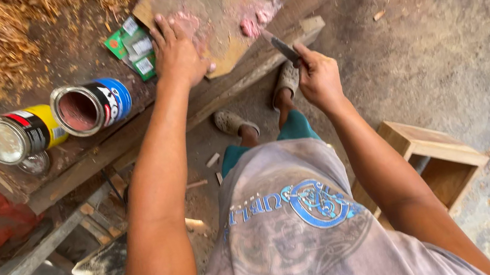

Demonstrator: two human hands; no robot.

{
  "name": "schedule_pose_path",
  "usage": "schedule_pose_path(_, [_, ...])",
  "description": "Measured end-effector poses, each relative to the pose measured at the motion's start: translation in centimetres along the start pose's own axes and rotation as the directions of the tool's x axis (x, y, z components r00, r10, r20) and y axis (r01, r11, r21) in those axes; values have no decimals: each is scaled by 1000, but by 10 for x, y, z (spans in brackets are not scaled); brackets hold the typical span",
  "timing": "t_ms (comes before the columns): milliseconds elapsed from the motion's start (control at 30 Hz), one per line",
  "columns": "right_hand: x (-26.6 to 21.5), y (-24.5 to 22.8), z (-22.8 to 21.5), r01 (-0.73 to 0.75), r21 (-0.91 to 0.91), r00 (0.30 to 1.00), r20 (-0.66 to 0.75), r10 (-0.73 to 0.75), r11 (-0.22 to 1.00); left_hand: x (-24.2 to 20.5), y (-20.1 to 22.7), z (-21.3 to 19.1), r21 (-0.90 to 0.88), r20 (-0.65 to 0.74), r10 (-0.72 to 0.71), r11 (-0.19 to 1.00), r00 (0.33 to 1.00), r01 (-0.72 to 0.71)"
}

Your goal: The person uses a putty knife to mix a pink paste on a wooden board, then adds small amounts of liquid from two different paint cans and continues mixing. The mixed paste is then applied into the compartments of a small wooden organizer.

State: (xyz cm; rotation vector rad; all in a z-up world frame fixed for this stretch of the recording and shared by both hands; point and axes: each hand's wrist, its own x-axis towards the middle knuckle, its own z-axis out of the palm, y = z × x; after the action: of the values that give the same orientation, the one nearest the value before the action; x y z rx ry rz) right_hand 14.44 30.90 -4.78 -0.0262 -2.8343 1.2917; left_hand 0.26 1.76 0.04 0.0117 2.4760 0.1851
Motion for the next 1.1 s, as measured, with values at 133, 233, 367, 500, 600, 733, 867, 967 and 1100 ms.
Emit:
schedule_pose_path(133, [18,-20,5,-35,-201,999,15,39,979,6,1,-8,-17,19,-12,1000,1000,13])
schedule_pose_path(233, [6,-32,5,-33,-219,993,107,58,975,-3,-4,2,-42,-4,-1,999,1000,1])
schedule_pose_path(367, [14,-35,0,-81,-168,996,19,86,982,6,0,-5,-41,2,-2,999,1000,2])
schedule_pose_path(500, [13,-37,4,-47,-182,996,72,61,982,2,0,-5,-12,24,-4,1000,1000,5])
schedule_pose_path(600, [16,-39,8,-108,-152,992,48,116,983,2,0,-7,-31,27,-8,999,1000,9])
schedule_pose_path(733, [17,-47,10,-38,-142,996,77,49,989,0,-1,-5,-31,23,0,1000,1000,0])
schedule_pose_path(867, [25,-54,0,-58,-93,998,-17,57,994,3,0,-8,-41,43,-10,999,999,12])
schedule_pose_path(967, [25,-61,-5,-28,-103,999,-26,26,994,-1,-4,-6,-41,35,-12,999,999,13])
schedule_pose_path(1100, [27,-66,-16,-46,-125,998,38,51,991,4,1,-9,-52,49,-14,999,999,16])
